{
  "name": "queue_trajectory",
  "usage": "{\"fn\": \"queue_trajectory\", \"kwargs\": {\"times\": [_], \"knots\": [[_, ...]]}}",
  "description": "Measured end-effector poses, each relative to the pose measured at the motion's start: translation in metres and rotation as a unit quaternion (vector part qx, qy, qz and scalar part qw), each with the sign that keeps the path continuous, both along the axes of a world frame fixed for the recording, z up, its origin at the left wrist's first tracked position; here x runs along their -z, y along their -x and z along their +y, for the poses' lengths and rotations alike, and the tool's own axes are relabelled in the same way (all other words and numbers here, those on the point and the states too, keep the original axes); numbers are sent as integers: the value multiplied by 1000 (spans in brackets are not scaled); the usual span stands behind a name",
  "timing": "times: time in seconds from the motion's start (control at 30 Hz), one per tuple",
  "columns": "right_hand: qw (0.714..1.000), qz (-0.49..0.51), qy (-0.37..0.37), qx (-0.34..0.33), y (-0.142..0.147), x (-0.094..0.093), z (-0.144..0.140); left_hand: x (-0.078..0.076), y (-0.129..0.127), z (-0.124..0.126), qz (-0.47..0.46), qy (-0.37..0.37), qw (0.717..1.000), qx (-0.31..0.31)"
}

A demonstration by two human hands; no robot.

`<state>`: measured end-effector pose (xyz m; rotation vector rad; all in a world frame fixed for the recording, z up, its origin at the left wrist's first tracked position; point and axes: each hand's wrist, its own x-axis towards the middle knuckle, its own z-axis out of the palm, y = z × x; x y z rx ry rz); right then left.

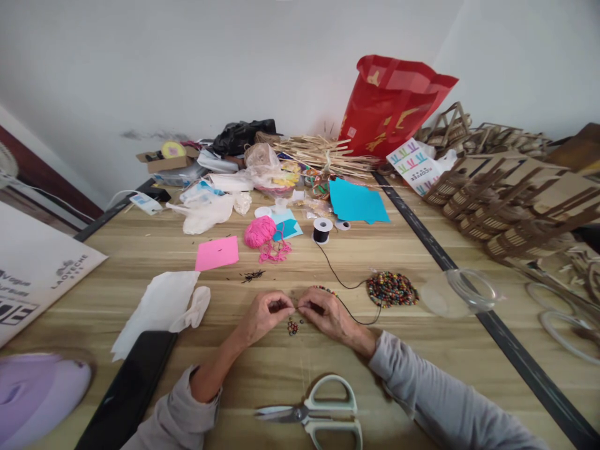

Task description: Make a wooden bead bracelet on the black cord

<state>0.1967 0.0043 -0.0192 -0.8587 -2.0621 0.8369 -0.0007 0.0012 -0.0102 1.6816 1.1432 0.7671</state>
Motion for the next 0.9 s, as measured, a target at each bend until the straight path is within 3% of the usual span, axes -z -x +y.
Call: {"fn": "queue_trajectory", "kwargs": {"times": [0.23,0.53,0.9], "knots": [[998,45,35,38,-1,1,3,-9,6,-2,85,-23,994,60],[967,138,188,100,-1,15,6,-13,8,-3,166,-89,975,119],[970,127,183,100,-1,13,7,-19,7,-4,195,-96,967,135]]}}
